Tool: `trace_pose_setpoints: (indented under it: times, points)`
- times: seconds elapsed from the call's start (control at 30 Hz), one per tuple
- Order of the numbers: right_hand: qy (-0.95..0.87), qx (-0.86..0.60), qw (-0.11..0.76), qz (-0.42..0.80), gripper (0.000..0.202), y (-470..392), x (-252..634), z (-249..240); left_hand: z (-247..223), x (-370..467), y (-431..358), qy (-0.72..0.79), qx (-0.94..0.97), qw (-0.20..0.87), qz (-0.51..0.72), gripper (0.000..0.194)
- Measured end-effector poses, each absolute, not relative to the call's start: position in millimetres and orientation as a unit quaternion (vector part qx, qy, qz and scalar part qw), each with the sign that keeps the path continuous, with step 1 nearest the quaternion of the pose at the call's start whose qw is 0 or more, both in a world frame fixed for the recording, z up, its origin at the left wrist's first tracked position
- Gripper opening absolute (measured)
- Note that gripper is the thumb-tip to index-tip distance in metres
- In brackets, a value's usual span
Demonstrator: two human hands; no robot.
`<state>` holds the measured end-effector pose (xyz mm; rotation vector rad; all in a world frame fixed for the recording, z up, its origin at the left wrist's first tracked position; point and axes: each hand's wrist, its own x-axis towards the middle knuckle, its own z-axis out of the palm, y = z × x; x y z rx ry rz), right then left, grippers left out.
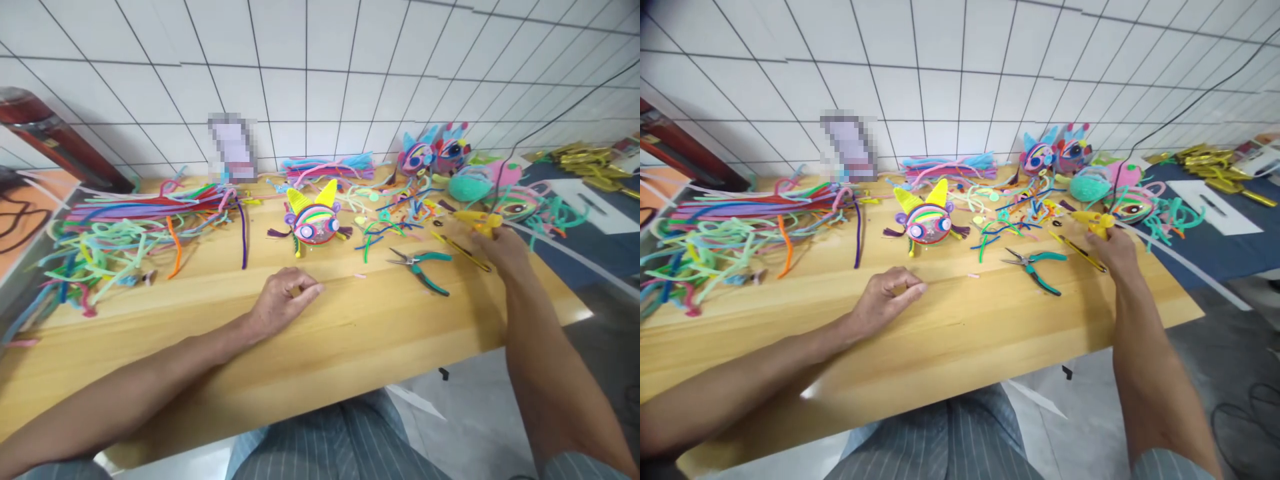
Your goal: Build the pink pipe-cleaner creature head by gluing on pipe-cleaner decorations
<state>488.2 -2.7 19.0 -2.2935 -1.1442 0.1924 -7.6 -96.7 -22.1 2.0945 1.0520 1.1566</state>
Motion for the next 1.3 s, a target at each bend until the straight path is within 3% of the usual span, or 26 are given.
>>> trace_pose_setpoints:
  times: [0.23, 0.3, 0.37, 0.53, 0.73, 1.3]
  points:
    - [-0.529, -0.727, 0.420, 0.122, 0.006, -11, 428, 58, -29, -4, -80, 0.384, 0.781, 0.155, 0.467, 0.010]
    - [-0.588, -0.656, 0.439, 0.174, 0.020, -17, 394, 62, -33, 1, -79, 0.379, 0.812, 0.110, 0.429, 0.006]
    - [-0.625, -0.598, 0.445, 0.229, 0.030, -24, 359, 63, -36, 6, -79, 0.379, 0.840, 0.072, 0.382, 0.018]
    - [-0.700, -0.522, 0.370, 0.318, 0.036, -35, 301, 54, -45, 9, -77, 0.384, 0.871, 0.025, 0.306, 0.035]
    - [-0.782, -0.499, 0.309, 0.210, 0.030, -33, 295, 30, -51, 4, -76, 0.385, 0.875, 0.026, 0.292, 0.043]
    - [-0.850, -0.429, 0.295, 0.083, 0.008, -36, 283, 23, -54, 8, -78, 0.380, 0.874, 0.056, 0.297, 0.054]
